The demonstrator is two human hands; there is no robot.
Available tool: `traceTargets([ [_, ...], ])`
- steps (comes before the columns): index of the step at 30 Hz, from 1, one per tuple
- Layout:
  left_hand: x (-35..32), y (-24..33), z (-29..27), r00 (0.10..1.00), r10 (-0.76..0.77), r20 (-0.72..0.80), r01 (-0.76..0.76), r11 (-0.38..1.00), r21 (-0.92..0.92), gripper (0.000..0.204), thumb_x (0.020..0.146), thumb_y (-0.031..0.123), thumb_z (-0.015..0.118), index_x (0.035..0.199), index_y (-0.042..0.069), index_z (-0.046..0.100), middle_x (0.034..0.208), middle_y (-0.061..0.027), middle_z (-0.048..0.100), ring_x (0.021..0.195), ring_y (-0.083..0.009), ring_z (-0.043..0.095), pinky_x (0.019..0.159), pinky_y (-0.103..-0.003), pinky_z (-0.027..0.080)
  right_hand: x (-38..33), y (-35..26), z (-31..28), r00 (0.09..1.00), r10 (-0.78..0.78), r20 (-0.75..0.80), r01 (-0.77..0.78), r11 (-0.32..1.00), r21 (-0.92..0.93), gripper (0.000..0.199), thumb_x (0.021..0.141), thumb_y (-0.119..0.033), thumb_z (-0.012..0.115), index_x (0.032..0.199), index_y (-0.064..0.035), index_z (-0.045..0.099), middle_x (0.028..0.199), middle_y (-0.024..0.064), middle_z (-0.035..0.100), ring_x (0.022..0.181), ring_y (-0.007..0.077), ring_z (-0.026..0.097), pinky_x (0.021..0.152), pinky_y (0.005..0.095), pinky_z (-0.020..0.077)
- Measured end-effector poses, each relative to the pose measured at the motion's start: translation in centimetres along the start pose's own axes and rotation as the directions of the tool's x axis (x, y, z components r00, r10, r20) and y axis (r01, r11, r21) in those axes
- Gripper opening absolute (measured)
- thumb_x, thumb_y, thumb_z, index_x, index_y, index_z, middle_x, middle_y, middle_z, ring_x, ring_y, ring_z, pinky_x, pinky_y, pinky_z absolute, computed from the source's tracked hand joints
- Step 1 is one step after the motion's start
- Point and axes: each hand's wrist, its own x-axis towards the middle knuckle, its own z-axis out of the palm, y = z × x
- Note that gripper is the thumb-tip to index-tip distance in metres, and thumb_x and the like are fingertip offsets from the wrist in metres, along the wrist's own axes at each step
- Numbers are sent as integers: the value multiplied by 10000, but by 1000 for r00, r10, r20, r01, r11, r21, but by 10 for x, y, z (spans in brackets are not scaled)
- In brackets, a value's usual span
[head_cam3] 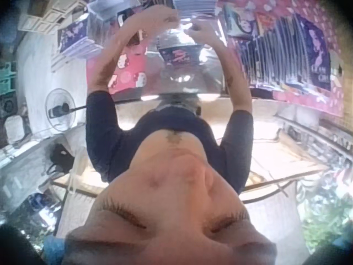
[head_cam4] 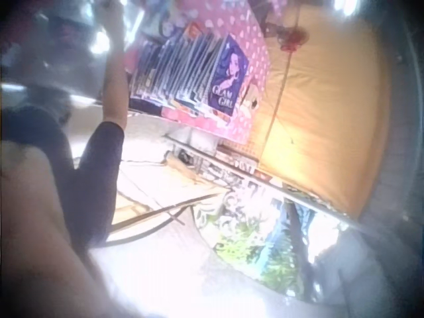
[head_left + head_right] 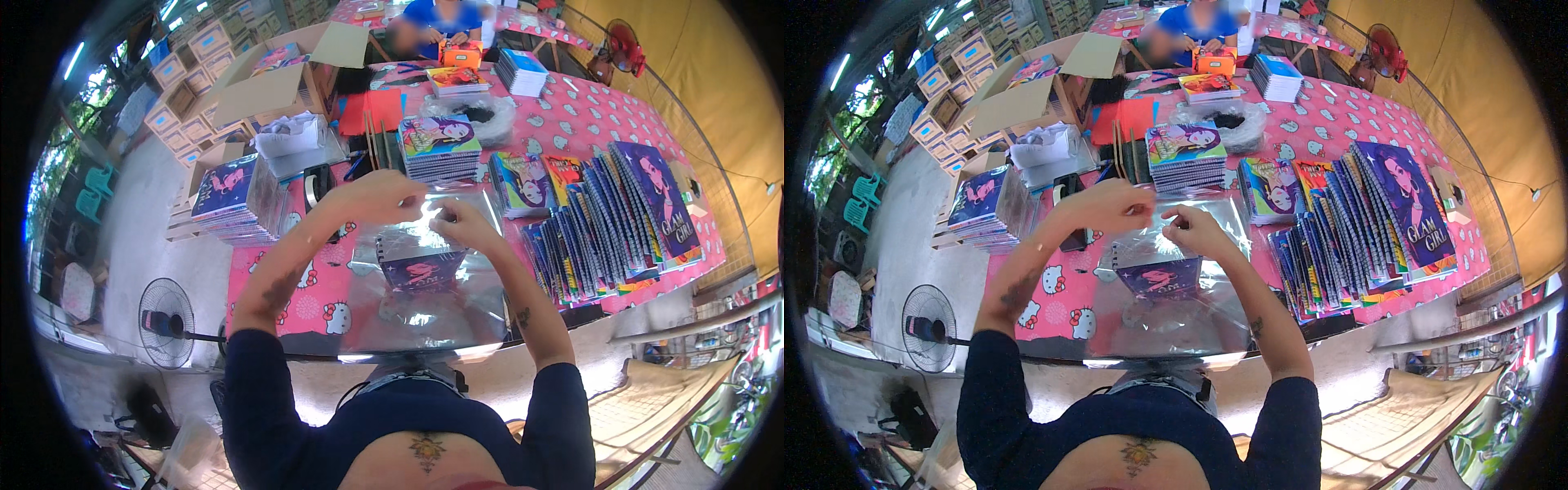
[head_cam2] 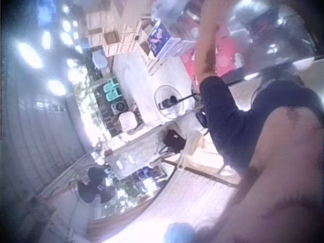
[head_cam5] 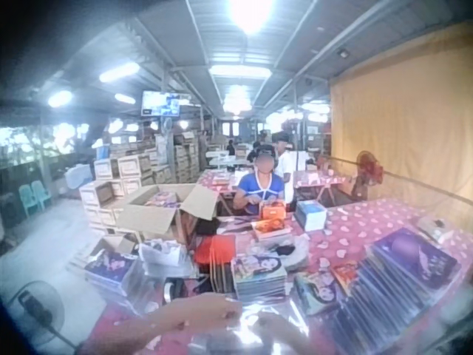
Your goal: The person wraps stacks of books in plastic sheets, secures the plastic with tape from a dispenser, and places the packaged books aside.
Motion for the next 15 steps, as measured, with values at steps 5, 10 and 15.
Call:
traceTargets([
  [5, 27, -114, 75, 776, -26, 630, 417, 770, -483, 374, 855, 399, 690, 968, 50, 616, 826, -35, 644, 749, -182, 604, 670, -349, 483, 6, -7, 10, 1000, 0, 19, 0, 1000, -1, 413, 829, -188, 741, 1172, -25, 578, 844, 40, 623, 720, 103, 589, 636, 278, 483],
  [10, 3, -118, 116, 917, -162, 365, 363, 721, -591, 642, 862, 448, 677, 1311, 12, 536, 1249, -129, 601, 1049, -238, 596, 920, -401, 466, 9, 10, 9, 989, -79, -127, 60, 987, -149, 509, 781, -272, 784, 1180, -67, 543, 1015, 104, 592, 767, 159, 590, 663, 312, 493],
  [15, -10, 25, 93, 915, -239, -324, 263, 964, 32, 729, 787, 483, 723, 1238, -68, 570, 1276, -245, 570, 1168, -334, 565, 913, -425, 480, -4, 11, 6, 979, -52, -199, 34, 995, -94, 542, 790, -274, 782, 1220, -77, 518, 1112, 110, 578, 853, 200, 577, 750, 328, 494],
])
